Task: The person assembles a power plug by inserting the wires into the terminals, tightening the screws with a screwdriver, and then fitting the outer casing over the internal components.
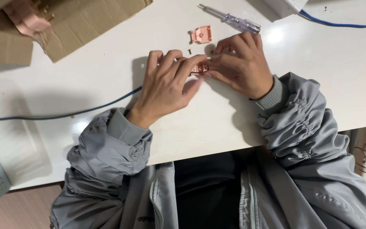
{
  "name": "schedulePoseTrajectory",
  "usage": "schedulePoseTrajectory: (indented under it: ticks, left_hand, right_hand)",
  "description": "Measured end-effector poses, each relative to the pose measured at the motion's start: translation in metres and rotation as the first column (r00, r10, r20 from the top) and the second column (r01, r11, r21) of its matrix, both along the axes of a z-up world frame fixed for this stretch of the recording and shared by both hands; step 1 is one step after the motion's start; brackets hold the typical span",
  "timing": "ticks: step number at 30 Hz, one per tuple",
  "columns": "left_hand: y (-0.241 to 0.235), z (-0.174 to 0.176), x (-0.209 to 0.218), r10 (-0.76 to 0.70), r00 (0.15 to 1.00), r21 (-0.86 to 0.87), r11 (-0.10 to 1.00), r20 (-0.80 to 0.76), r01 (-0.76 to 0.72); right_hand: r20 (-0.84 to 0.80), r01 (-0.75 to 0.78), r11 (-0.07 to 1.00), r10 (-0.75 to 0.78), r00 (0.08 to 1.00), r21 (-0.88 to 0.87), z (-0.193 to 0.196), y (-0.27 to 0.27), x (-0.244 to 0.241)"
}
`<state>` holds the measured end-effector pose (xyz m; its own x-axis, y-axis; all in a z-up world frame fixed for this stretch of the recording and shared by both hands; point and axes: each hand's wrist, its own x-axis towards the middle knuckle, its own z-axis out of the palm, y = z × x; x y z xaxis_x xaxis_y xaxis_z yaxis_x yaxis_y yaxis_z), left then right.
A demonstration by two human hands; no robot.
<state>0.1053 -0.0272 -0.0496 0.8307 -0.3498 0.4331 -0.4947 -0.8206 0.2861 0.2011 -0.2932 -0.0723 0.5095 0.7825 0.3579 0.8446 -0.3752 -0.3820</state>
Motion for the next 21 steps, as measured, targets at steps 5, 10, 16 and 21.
schedulePoseTrajectory:
  ticks: [5,10,16,21]
  left_hand:
    - [-0.009,-0.016,0.004,0.053,0.998,-0.054,0.997,-0.044,-0.055]
    - [-0.01,-0.019,0.004,0.09,0.995,-0.153,0.983,-0.051,-0.097]
    - [-0.011,-0.012,0.004,0.072,0.995,-0.154,0.985,-0.063,-0.081]
    - [-0.01,-0.008,0.003,0.095,0.995,-0.064,0.993,-0.024,-0.096]
  right_hand:
    - [-0.016,0.007,0.998,-0.006,1.0,0.06,-0.009,0.002,-0.004]
    - [-0.086,0.001,0.994,0.008,0.996,0.107,0.001,0.003,-0.003]
    - [0.137,0.15,0.944,-0.197,0.971,0.293,-0.011,-0.011,0.015]
    - [0.169,0.421,0.899,-0.436,0.884,0.122,-0.03,-0.024,0.019]
